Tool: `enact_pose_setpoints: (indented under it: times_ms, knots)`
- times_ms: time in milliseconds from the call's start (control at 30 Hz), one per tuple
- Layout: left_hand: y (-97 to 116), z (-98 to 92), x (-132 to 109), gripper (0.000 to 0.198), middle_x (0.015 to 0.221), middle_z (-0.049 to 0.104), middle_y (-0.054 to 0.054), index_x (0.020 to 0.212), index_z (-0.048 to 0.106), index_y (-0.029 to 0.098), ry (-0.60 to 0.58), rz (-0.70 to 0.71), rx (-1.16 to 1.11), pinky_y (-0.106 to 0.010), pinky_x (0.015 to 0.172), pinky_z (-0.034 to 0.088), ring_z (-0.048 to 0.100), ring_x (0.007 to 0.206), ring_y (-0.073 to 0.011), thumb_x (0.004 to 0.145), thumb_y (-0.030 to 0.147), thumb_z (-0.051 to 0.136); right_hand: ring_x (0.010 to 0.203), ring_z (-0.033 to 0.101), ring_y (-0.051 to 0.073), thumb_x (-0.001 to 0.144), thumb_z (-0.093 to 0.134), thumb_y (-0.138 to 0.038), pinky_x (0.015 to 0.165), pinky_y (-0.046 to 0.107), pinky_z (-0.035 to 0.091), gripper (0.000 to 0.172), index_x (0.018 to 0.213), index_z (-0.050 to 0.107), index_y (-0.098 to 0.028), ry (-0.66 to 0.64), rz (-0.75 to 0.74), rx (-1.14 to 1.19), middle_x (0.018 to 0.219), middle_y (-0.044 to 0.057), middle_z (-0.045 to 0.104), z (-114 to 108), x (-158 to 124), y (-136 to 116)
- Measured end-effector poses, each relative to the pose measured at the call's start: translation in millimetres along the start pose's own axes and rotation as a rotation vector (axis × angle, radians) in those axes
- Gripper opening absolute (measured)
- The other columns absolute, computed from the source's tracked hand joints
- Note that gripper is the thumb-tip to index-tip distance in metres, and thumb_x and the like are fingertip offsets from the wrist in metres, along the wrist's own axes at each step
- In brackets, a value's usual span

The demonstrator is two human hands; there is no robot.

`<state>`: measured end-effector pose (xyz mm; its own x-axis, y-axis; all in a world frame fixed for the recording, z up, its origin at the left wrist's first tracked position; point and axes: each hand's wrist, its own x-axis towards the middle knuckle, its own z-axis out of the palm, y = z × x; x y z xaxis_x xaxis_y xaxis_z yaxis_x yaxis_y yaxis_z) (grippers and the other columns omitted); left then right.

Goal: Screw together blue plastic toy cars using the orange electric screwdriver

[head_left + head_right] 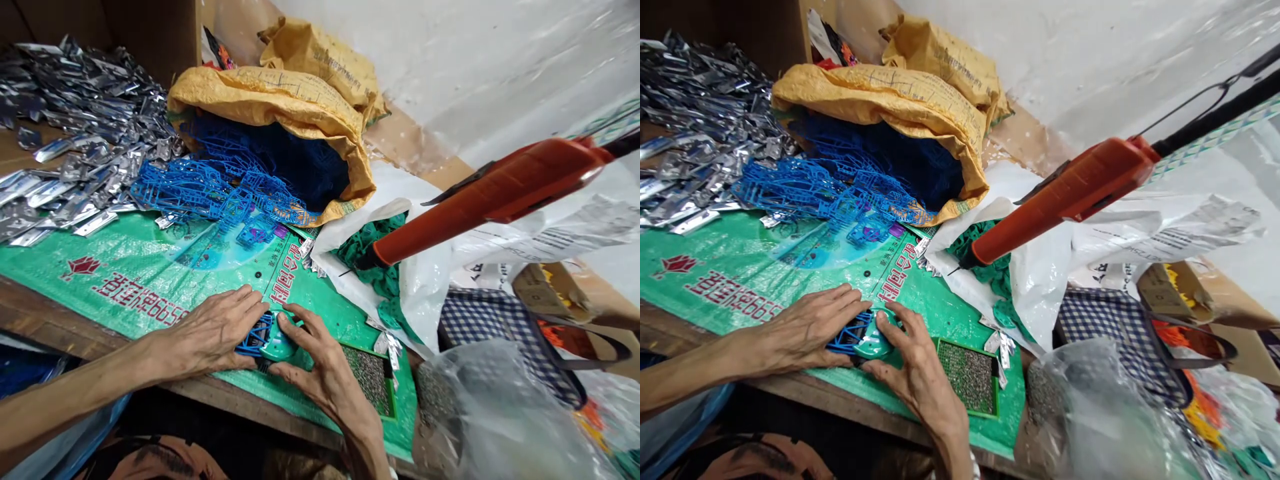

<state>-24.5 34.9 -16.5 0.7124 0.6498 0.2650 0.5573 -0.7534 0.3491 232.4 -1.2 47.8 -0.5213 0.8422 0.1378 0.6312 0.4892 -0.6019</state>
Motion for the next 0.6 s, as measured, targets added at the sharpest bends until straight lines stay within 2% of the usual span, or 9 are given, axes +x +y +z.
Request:
enact_pose_setpoints:
  times_ms: [67, 133, 233, 433, 500, 600]
  knots:
    - [-4.2, 5.4, -5.2, 0.088, 0.155, 0.045, -0.020, 0.161, 0.026, 0.020, 0.006, -0.003, 0.002, -0.052, 0.113, 0.045, 0.040, 0.147, -0.0406, 0.093, 0.060, 0.065, 0.143, 0.049, 0.024, 0.092, 0.071, -0.039, 0.115, 0.045, 0.049, 0.066, 0.152, 0.045, -0.036, 0.005, -0.012, -0.005, 0.158, 0.009, 0.046, -0.2, -2.8, -0.9]
    - [-7.1, 8.4, -8.2, 0.090, 0.160, 0.041, -0.019, 0.164, 0.018, 0.022, 0.009, 0.018, -0.008, -0.052, 0.115, 0.043, 0.037, 0.149, -0.0401, 0.095, 0.061, 0.062, 0.142, 0.049, 0.023, 0.093, 0.070, -0.037, 0.115, 0.045, 0.049, 0.065, 0.152, 0.044, -0.038, 0.033, -0.033, -0.007, 0.157, 0.007, 0.048, 1.3, -5.3, -1.9]
    - [-5.4, 1.7, -4.2, 0.085, 0.156, 0.047, -0.019, 0.161, 0.026, 0.018, 0.017, 0.060, -0.040, -0.050, 0.116, 0.042, 0.039, 0.149, -0.0389, 0.096, 0.062, 0.060, 0.138, 0.051, 0.022, 0.094, 0.070, -0.033, 0.114, 0.045, 0.049, 0.062, 0.151, 0.047, -0.038, 0.066, -0.066, -0.003, 0.153, 0.005, 0.054, 3.2, -7.1, -1.9]
    - [10.4, -31.1, 16.1, 0.069, 0.138, 0.062, -0.019, 0.143, 0.047, 0.013, -0.065, 0.075, 0.033, -0.046, 0.111, 0.048, 0.053, 0.138, -0.0374, 0.095, 0.059, 0.064, 0.133, 0.053, 0.024, 0.091, 0.074, -0.028, 0.114, 0.047, 0.048, 0.058, 0.145, 0.055, -0.034, 0.103, -0.100, 0.015, 0.150, 0.005, 0.058, -4.1, -5.3, -1.0]
    - [11.8, -33.1, 18.1, 0.068, 0.135, 0.063, -0.019, 0.140, 0.049, 0.012, -0.073, 0.064, 0.046, -0.045, 0.107, 0.051, 0.055, 0.135, -0.0378, 0.093, 0.058, 0.067, 0.133, 0.054, 0.024, 0.090, 0.075, -0.027, 0.114, 0.048, 0.048, 0.059, 0.145, 0.055, -0.033, 0.089, -0.098, 0.026, 0.149, 0.005, 0.059, -5.5, -5.9, -2.0]
    - [8.1, -25.1, 15.7, 0.069, 0.131, 0.063, -0.019, 0.141, 0.048, 0.012, -0.041, 0.073, 0.018, -0.047, 0.106, 0.052, 0.055, 0.134, -0.0380, 0.091, 0.055, 0.070, 0.134, 0.054, 0.023, 0.090, 0.076, -0.026, 0.113, 0.046, 0.049, 0.061, 0.145, 0.054, -0.038, 0.054, -0.069, 0.067, 0.152, 0.004, 0.057, -3.8, -7.9, -4.0]
